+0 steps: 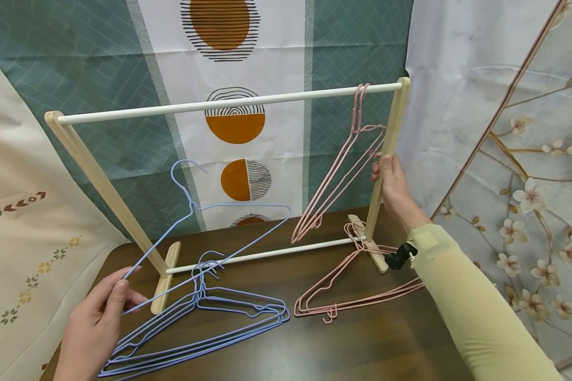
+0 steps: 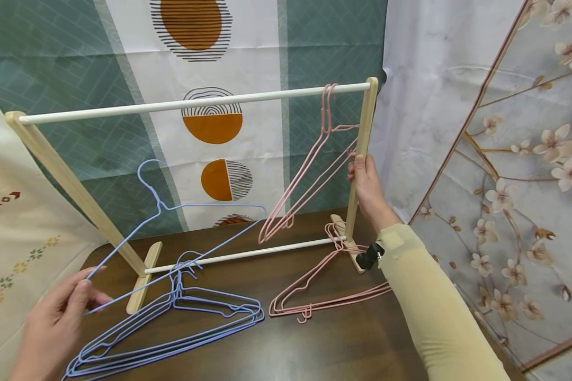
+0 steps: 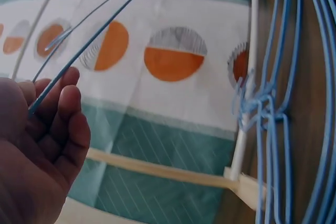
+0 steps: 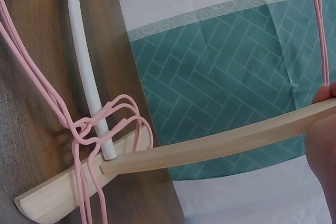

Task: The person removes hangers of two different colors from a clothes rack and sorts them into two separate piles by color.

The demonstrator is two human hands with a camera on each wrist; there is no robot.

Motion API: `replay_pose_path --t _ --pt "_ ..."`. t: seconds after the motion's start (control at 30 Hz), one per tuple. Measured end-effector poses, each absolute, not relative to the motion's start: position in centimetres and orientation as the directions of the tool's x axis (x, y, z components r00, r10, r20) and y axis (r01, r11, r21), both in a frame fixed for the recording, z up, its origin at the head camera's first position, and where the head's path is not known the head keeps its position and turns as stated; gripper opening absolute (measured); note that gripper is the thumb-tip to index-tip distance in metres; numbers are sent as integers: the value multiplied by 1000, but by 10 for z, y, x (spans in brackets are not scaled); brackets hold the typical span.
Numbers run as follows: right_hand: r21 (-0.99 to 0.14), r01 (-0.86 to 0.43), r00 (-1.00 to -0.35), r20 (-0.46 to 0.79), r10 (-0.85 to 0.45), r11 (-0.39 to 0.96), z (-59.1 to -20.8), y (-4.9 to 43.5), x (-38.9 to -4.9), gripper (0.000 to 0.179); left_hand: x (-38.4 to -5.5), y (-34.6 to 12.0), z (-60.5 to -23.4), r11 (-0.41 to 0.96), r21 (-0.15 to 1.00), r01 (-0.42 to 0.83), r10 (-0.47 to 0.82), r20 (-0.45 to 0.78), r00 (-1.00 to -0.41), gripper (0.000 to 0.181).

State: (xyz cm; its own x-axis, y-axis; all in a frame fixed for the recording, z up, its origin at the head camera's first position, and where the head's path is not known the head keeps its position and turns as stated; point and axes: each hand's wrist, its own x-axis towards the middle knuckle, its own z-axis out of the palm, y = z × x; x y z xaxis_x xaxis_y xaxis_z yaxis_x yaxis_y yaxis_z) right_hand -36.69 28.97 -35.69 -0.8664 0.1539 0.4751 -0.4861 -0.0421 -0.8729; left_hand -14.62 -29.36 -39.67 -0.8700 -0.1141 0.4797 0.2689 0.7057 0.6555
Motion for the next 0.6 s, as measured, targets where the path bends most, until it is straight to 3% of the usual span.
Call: replay_pose_path --t 0.33,0.6 --pt "-877 -479 -870 470 147 -34 -356 290 -369 51 -147 -329 -421 639 729 244 -84 381 -921 31" --pt "-873 -487 -866 479 145 -20 -357 289 -368 44 -150 -339 -432 660 732 170 -89 301 -949 29"
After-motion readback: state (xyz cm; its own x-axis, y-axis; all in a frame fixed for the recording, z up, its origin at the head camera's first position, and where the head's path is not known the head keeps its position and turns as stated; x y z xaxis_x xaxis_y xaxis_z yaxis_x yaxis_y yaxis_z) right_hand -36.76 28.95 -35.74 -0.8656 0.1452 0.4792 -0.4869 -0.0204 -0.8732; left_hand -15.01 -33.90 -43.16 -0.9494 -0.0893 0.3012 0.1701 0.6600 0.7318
